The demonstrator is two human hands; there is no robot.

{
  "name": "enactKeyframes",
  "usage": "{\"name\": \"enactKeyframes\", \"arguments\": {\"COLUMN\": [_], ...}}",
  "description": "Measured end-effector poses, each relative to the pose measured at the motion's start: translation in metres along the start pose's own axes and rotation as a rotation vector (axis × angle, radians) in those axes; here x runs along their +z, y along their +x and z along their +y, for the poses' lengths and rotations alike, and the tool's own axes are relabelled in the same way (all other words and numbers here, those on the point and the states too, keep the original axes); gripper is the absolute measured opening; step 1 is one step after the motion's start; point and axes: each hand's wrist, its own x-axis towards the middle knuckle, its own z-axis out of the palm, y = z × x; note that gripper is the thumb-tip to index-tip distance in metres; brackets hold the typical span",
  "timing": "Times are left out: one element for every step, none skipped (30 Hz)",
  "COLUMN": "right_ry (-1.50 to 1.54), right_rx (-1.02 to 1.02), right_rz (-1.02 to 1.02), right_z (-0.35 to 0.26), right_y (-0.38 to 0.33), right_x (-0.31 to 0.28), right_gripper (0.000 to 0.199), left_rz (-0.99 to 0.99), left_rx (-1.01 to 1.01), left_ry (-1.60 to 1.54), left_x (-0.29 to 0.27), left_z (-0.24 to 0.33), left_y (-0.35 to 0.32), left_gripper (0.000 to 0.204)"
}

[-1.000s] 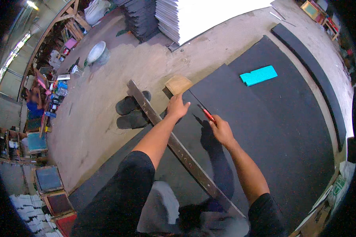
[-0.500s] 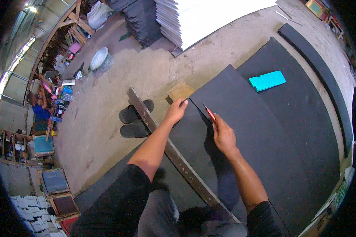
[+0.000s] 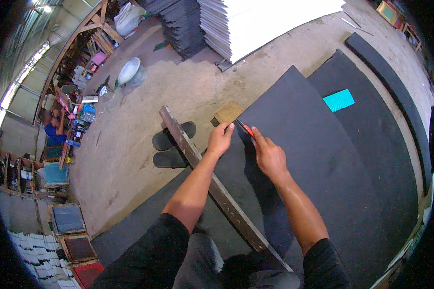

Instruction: The person sits on the floor and uses a utility knife and a long metal straightedge to cut a large black sheet into strips. They measure and mark the sheet using a small green template, then score and snap the material along the straightedge. The cut strips are set aside on the floor.

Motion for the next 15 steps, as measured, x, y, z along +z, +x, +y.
{"name": "enactKeyframes", "arguments": {"right_ry": [-0.006, -0.008, -0.009, -0.009, -0.010, -0.011, -0.012, -0.018, -0.025, -0.033, -0.031, -0.029, -0.029, -0.038, -0.048], "right_rx": [-0.001, 0.000, 0.000, 0.001, -0.002, -0.005, -0.008, -0.005, -0.001, 0.003, 0.002, 0.001, 0.000, 0.006, 0.012], "right_rz": [-0.004, -0.004, -0.005, -0.005, 0.002, 0.009, 0.016, 0.011, 0.007, 0.003, 0.002, 0.001, 0.000, -0.011, -0.021], "right_z": [-0.002, -0.003, -0.003, -0.004, -0.003, -0.003, -0.003, -0.003, -0.003, -0.003, -0.004, -0.006, -0.007, -0.008, -0.008], "right_y": [0.001, 0.001, 0.001, 0.001, 0.001, 0.000, 0.000, 0.000, 0.000, 0.000, 0.000, -0.001, -0.001, -0.002, -0.002], "right_x": [0.001, 0.003, 0.005, 0.007, 0.005, 0.004, 0.003, 0.002, 0.002, 0.002, 0.001, -0.001, -0.002, -0.001, 0.001], "right_gripper": [0.045, 0.045, 0.045, 0.045, 0.045, 0.045, 0.044, 0.044, 0.044, 0.044, 0.044, 0.044, 0.044, 0.044, 0.044], "left_rz": [0.020, 0.035, 0.049, 0.057, 0.067, 0.077, 0.062, 0.049, 0.036, 0.036, 0.037, 0.037, 0.038, 0.039, 0.040], "left_rx": [0.001, 0.002, 0.003, 0.008, 0.016, 0.023, 0.014, 0.006, -0.003, 0.000, 0.002, 0.004, 0.001, -0.003, -0.007], "left_ry": [-0.007, -0.017, -0.027, -0.005, 0.014, 0.033, 0.021, 0.011, 0.001, -0.009, -0.018, -0.028, -0.022, -0.017, -0.011], "left_x": [-0.001, 0.000, 0.001, 0.000, 0.000, 0.000, -0.001, -0.002, -0.003, -0.004, -0.005, -0.005, -0.006, -0.006, -0.006], "left_z": [-0.002, -0.003, -0.004, -0.006, -0.002, 0.002, 0.005, 0.008, 0.010, 0.013, 0.013, 0.013, 0.014, 0.012, 0.010], "left_y": [-0.001, -0.001, -0.002, -0.003, -0.004, -0.004, -0.005, -0.005, -0.006, -0.007, -0.007, -0.008, -0.007, -0.007, -0.007], "left_gripper": [0.041, 0.041, 0.041, 0.041, 0.041, 0.041, 0.041, 0.041, 0.041, 0.041, 0.041, 0.041, 0.041, 0.041, 0.041]}}
